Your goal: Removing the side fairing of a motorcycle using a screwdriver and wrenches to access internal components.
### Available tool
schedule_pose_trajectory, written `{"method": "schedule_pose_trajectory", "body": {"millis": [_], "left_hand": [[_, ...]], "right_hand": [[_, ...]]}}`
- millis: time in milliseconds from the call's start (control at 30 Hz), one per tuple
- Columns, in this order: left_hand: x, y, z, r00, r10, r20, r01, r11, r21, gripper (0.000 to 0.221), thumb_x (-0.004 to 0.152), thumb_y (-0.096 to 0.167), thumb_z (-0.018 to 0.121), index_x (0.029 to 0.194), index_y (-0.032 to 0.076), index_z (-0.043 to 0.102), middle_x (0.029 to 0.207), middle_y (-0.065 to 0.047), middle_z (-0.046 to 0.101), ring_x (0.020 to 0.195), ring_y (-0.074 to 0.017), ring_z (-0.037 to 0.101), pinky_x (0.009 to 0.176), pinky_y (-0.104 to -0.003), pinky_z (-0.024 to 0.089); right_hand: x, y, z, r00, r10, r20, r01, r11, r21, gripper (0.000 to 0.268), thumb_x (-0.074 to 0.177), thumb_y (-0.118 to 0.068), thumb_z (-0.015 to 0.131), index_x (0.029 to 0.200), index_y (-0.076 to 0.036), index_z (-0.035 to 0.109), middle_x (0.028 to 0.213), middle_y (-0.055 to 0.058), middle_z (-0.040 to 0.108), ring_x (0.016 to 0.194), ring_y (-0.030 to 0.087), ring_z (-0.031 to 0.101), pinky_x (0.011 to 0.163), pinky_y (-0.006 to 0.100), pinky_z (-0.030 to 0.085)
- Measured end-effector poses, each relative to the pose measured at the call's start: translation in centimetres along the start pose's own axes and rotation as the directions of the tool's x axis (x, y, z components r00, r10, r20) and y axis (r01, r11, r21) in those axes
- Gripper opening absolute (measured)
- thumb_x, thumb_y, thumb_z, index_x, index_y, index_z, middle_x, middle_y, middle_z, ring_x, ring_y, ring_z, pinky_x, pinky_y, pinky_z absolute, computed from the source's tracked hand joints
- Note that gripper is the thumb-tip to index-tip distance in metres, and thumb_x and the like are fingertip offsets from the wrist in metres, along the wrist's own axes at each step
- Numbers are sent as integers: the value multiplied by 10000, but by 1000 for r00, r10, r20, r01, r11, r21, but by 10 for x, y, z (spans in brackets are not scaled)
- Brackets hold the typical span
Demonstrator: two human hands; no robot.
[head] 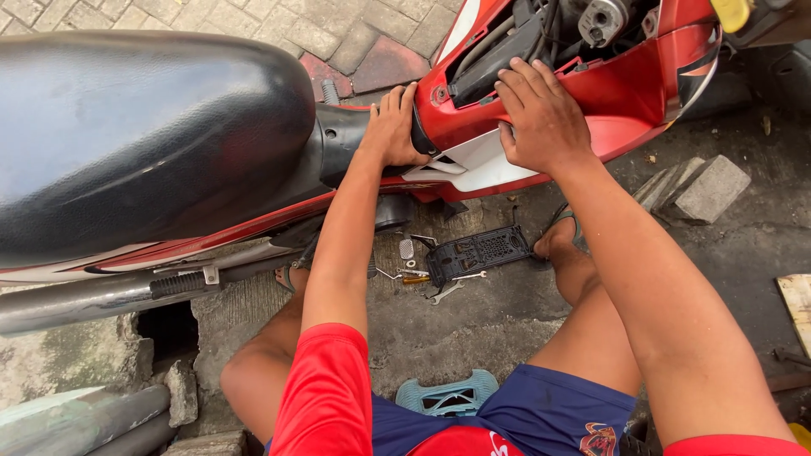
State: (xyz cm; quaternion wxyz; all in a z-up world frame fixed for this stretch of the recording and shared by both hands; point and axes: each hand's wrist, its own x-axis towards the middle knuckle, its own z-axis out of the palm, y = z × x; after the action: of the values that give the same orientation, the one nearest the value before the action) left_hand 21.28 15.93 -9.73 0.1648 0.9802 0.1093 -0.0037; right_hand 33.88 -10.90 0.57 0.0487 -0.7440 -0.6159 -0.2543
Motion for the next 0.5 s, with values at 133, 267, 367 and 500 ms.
{"method": "schedule_pose_trajectory", "body": {"millis": [133, 267, 367, 500], "left_hand": [[-1, -6, -4, 999, 48, -17, -48, 998, -34, 1410, 601, 570, 969, 1595, 35, 124, 1548, -199, 299, 1431, -410, 324, 1148, -635, 310], [-4, -10, -8, 985, 143, -100, -148, 988, -50, 1344, 594, 558, 972, 1564, 17, 215, 1509, -213, 365, 1374, -410, 401, 1140, -531, 360], [-2, -13, -14, 984, 156, -92, -162, 985, -60, 1325, 596, 549, 966, 1559, 17, 227, 1516, -214, 360, 1383, -412, 394, 1142, -530, 359], [0, -13, -20, 985, 165, -50, -167, 985, -38, 1355, 591, 562, 983, 1561, -6, 227, 1505, -213, 358, 1362, -410, 398, 1113, -526, 384]], "right_hand": [[0, 0, 0, 1000, -2, -8, 2, 1000, -16, 540, 910, -257, 686, 1382, 5, 689, 1471, 134, 647, 1447, 292, 511, 1288, 409, 317], [0, 1, 0, 1000, 1, -10, -1, 1000, -10, 539, 907, -262, 695, 1377, 4, 687, 1465, 132, 642, 1441, 293, 511, 1282, 412, 323], [0, 1, 1, 1000, 0, -12, 0, 1000, -6, 537, 907, -254, 697, 1375, 8, 686, 1462, 134, 640, 1441, 294, 509, 1280, 415, 326], [0, 0, -1, 1000, -4, -17, 4, 1000, -13, 533, 907, -254, 696, 1374, 4, 693, 1466, 135, 645, 1444, 289, 510, 1285, 408, 321]]}}
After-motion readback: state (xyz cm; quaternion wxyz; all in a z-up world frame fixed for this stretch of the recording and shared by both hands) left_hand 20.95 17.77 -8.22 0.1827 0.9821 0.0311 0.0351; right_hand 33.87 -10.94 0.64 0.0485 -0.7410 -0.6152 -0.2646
